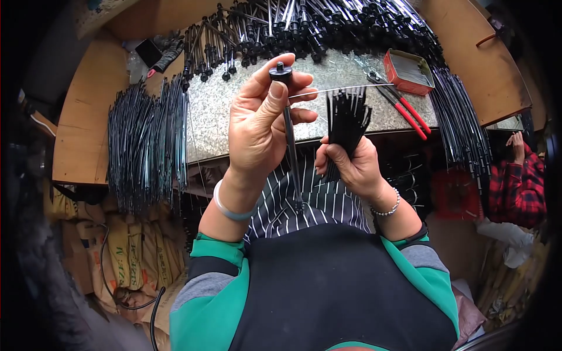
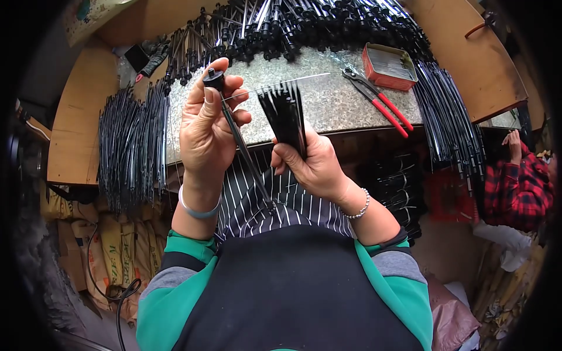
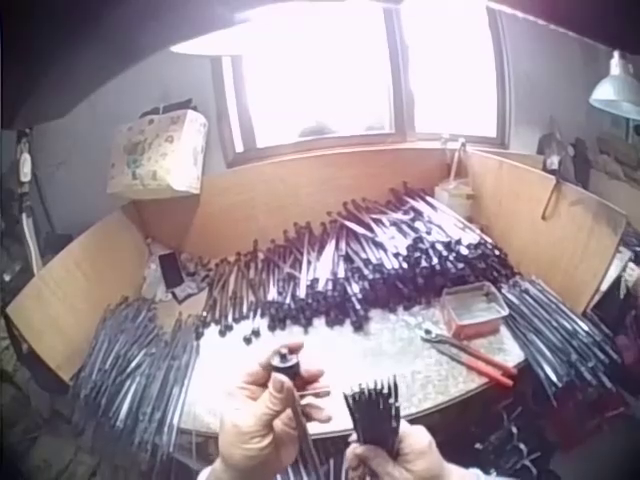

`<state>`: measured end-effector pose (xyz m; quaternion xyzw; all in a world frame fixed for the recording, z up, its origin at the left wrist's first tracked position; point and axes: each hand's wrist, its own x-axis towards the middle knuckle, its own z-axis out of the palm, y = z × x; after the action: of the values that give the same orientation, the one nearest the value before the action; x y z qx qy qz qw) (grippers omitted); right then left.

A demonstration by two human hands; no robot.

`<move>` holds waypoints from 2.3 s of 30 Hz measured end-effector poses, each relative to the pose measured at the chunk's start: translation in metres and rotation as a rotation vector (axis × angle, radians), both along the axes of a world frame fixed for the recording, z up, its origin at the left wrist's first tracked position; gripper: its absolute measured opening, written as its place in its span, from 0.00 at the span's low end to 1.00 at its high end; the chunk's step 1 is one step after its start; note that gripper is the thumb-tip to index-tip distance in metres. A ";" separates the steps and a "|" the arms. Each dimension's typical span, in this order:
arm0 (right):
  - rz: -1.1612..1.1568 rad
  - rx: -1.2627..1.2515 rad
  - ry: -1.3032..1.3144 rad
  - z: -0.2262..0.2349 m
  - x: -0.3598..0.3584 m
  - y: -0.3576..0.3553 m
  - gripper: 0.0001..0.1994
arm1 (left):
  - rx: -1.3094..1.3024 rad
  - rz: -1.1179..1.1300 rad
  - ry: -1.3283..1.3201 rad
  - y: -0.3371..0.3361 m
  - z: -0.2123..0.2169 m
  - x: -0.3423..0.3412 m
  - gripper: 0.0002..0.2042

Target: Assembling components onto bundles of black rods using pliers on a production floor.

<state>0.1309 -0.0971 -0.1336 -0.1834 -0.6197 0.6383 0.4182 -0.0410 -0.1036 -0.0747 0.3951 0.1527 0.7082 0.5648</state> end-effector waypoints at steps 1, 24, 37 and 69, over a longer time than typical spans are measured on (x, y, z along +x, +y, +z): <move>0.009 -0.005 -0.031 0.001 -0.001 0.000 0.09 | -0.002 -0.001 -0.001 0.001 -0.001 0.001 0.19; -0.005 -0.039 0.036 0.006 -0.018 0.013 0.18 | -0.053 0.084 -0.129 0.007 -0.006 0.016 0.19; -0.008 -0.068 0.018 0.004 -0.021 0.014 0.18 | -0.066 0.141 -0.098 0.008 -0.013 0.014 0.19; -0.270 0.257 -0.092 -0.025 -0.021 0.044 0.19 | -0.042 0.219 -0.060 0.033 -0.024 0.053 0.16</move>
<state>0.1094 -0.0535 -0.1583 -0.2390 -0.6843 0.4830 0.4913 0.0123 -0.0704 -0.0987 0.3426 0.1926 0.7740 0.4963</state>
